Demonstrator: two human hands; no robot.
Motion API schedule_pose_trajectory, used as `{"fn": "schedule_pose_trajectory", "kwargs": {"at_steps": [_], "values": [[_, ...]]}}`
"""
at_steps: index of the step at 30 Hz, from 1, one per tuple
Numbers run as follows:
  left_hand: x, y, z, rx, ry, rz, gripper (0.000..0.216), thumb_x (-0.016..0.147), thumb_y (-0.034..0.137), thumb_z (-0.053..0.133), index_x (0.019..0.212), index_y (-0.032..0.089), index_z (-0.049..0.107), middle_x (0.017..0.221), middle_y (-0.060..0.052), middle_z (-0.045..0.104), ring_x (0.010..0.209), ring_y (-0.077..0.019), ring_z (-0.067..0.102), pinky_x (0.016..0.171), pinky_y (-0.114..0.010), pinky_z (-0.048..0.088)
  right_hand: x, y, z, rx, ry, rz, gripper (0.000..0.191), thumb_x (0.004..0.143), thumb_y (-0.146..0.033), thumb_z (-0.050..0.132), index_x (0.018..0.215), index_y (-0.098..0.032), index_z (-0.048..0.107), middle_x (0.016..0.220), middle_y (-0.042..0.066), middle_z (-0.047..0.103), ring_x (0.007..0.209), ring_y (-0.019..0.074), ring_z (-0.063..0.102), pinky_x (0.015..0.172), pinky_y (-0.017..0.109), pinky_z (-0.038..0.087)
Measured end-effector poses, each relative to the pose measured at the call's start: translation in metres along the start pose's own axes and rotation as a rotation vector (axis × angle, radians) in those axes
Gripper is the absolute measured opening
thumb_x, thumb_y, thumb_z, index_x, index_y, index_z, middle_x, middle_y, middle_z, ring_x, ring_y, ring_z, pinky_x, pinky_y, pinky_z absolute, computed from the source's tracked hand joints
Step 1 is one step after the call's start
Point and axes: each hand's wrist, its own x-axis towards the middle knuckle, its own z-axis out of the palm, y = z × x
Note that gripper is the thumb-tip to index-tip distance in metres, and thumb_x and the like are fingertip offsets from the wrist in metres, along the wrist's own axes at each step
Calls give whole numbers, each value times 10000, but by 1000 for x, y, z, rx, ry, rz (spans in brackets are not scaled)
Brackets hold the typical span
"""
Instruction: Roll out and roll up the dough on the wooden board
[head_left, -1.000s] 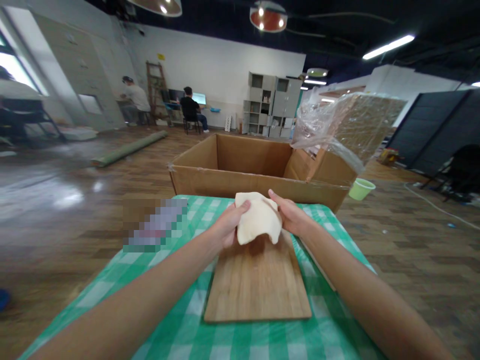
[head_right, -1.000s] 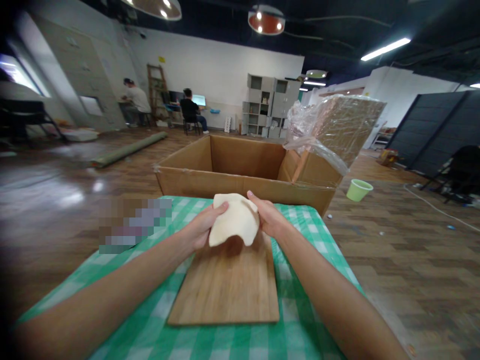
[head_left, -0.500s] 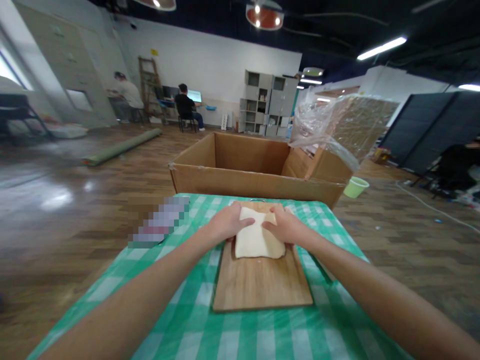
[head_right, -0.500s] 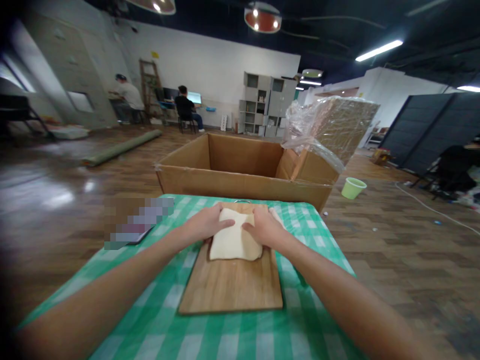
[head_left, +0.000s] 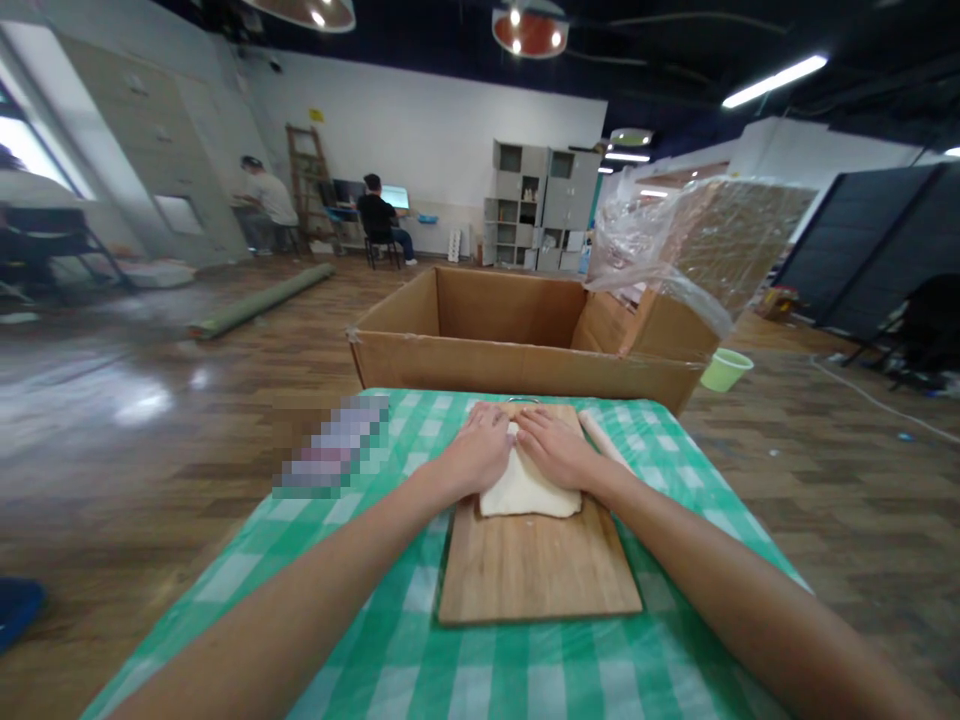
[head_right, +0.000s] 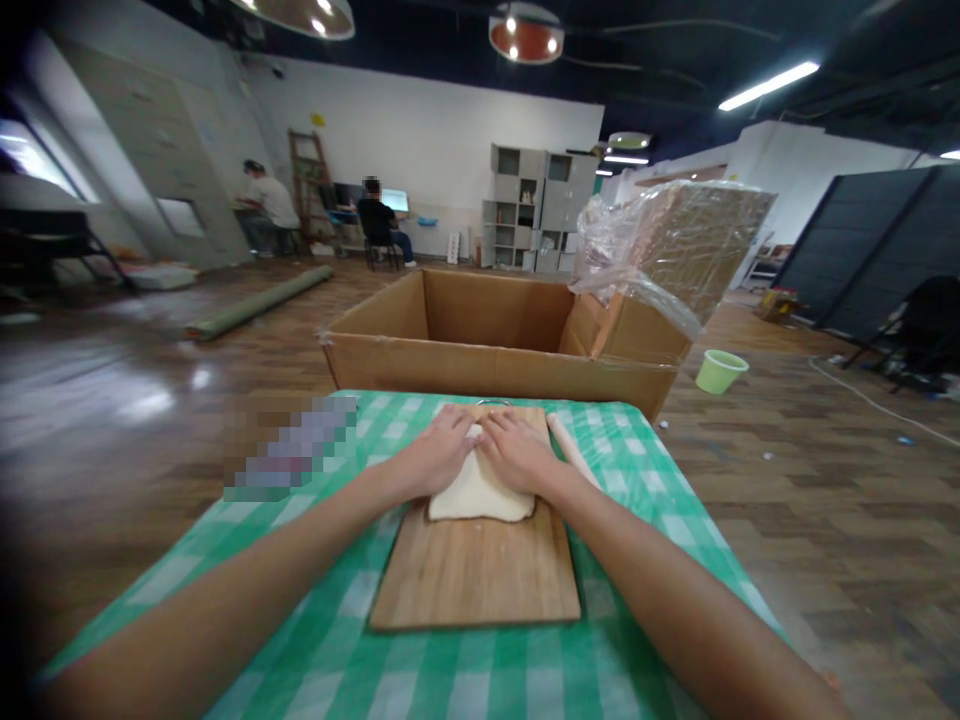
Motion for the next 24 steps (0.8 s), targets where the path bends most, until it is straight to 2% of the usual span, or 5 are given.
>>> {"fn": "schedule_pose_trajectory", "kwargs": {"at_steps": [5,11,15,18,24], "values": [[-5,14,5,-56,3,-30,537,1038,329,315,1425,-3,487,1534,-293,458,1510,-351,346,1254,-528,159,-2,13,8,-2,-50,-2,561,1063,-277,249,1515,-41,482,1583,206,448,1510,293,358,1247,522,261],[-5,14,-4,-41,-32,53,515,1035,360,310,1360,59,572,1476,-255,546,1506,-329,370,1271,-498,141,0,15,6,-28,-59,-20,545,1072,-292,269,1499,-43,499,1568,212,468,1496,289,379,1243,517,264],[-13,9,-4,-70,-59,93,621,1042,382,247,1496,-3,421,1624,-265,351,1571,-301,233,1279,-491,115,-6,9,2,-57,-38,-74,530,1072,-285,291,1491,-42,507,1564,202,479,1520,279,333,1263,511,209],[-18,7,-2,-77,-86,86,672,1039,439,267,1562,22,325,1675,-229,249,1591,-280,152,1281,-462,124,-10,6,0,-40,-17,-95,536,1074,-289,289,1518,-56,477,1574,200,466,1515,262,350,1254,501,243],[-17,7,-6,-67,-128,48,652,1034,422,305,1531,5,376,1633,-264,326,1573,-310,217,1270,-488,160,-13,2,-9,-17,-45,-82,538,1075,-298,276,1494,-58,514,1527,203,525,1455,264,451,1223,462,316]]}}
